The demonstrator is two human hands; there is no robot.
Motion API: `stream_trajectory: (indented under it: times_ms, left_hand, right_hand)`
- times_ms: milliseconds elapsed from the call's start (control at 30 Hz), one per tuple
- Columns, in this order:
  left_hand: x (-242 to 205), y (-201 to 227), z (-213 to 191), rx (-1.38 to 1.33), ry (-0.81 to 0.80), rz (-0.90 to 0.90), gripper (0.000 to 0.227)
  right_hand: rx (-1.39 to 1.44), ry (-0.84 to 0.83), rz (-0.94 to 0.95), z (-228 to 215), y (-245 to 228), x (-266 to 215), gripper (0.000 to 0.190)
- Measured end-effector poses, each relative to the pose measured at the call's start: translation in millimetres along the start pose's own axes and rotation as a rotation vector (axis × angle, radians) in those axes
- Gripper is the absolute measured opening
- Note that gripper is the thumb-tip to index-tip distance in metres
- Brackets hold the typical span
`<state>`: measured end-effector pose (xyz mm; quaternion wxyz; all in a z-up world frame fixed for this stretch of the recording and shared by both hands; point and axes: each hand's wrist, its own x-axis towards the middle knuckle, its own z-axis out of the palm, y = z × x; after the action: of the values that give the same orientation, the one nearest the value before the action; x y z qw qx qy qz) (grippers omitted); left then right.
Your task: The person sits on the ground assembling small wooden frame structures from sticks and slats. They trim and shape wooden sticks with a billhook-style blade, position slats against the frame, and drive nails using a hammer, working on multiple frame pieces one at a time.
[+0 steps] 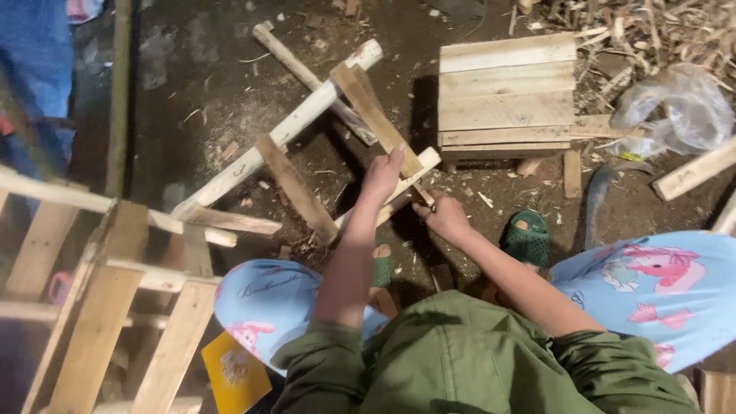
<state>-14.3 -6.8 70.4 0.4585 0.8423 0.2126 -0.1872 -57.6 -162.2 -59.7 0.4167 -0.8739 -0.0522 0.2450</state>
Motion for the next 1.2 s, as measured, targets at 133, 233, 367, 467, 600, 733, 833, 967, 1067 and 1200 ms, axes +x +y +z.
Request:
stream_trajectory:
  times_ms: [133,233,367,467,600,733,833,967,1067,1200]
  left_hand:
    - [24,-21,5,0.053,-0.030,-0.009,0.072]
    - [12,-9,3,0.014,0.006,0.033,0.073]
    - [4,2,4,-0.023,0.041,0.073,0.074]
    - [6,-1,3,-0.031,0.049,0.090,0.074]
    - [31,-28,8,-0.032,0.059,0.089,0.072]
    - [23,-17,8,-0.049,0.035,0.090,0.069]
    - [14,-11,9,-0.027,0.045,0.071,0.068]
    - [16,-4,12,-0.024,0.084,0.054,0.066]
    - [35,-35,12,-0.012,0.102,0.026,0.063]
    - [32,-30,15,-0.041,0.128,-0.004,0.061]
  right_hand:
    - [0.075,0.038,-0.003,23,40,23,0.037]
    - [0.074,0.044,-0.014,6,21,10,0.031]
    - [0.086,0.018,-0.102,5,30,13,0.040]
    - [0.095,0.002,-0.141,-5,26,10,0.050]
    - [0.129,-0.064,-0.168,-11,36,13,0.078]
    - [0.164,-0.139,-0.074,-32,50,19,0.093]
    - [0.111,-0.139,-0.029,-61,13,-4,0.061]
    - [-0.031,-0.178,-0.126,-48,-38,-7,0.049]
    - [-0.112,-0.127,-0.149,0,-20,16,0.042]
    - [-0.138,-0.069,-0.242,6,-3,28,0.033]
